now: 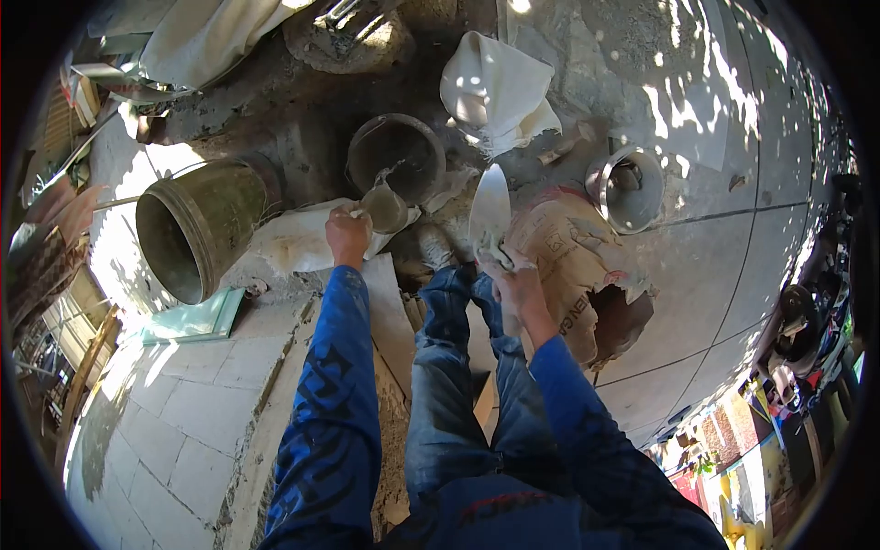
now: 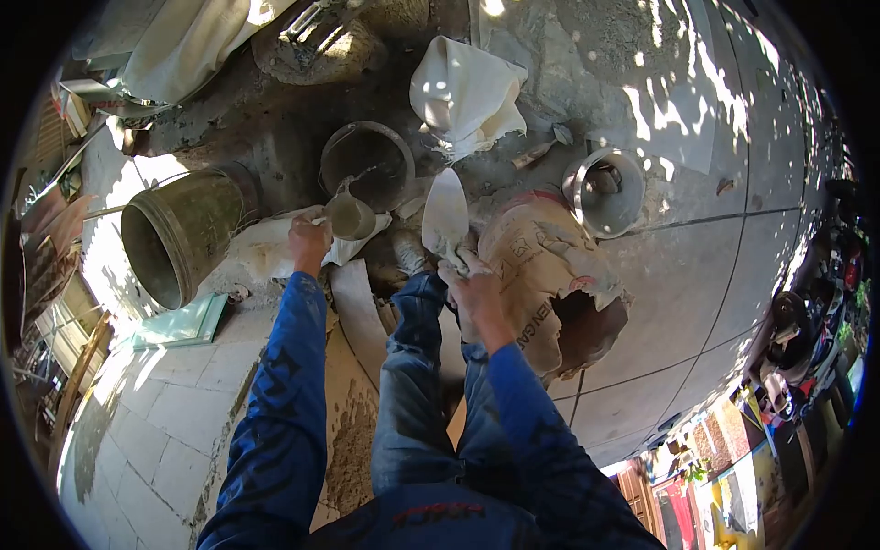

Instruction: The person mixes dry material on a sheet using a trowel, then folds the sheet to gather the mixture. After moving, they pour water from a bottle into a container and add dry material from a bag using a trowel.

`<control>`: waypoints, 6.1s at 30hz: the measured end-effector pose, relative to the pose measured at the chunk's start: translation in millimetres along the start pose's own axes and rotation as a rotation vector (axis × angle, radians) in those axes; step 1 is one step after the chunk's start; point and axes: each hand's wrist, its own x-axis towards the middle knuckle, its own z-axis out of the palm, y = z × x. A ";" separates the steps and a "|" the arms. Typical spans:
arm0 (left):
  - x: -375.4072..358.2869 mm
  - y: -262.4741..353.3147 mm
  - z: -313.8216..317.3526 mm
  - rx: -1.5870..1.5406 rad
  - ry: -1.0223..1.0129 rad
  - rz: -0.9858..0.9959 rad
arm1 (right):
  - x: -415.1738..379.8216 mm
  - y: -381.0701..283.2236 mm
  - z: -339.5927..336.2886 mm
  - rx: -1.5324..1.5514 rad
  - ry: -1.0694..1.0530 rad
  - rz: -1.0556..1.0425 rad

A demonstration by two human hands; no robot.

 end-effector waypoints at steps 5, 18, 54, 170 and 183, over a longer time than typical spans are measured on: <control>-19.4 18.3 8.3 -0.222 -0.145 -0.170 | 91.4 53.3 66.5 0.269 0.083 0.300; -54.8 18.8 48.0 -0.638 -0.324 -0.469 | 137.8 137.6 97.9 0.815 0.095 0.320; 0.5 15.1 73.0 -0.795 -0.488 -0.690 | 88.5 129.5 81.5 0.674 0.231 0.349; 146.1 -233.8 -249.5 0.152 0.341 -0.090 | -68.5 -20.1 49.9 -0.165 0.063 -0.037; 162.0 -264.8 -212.1 -0.017 0.265 -0.027 | -64.0 -44.2 65.2 -0.118 0.051 -0.081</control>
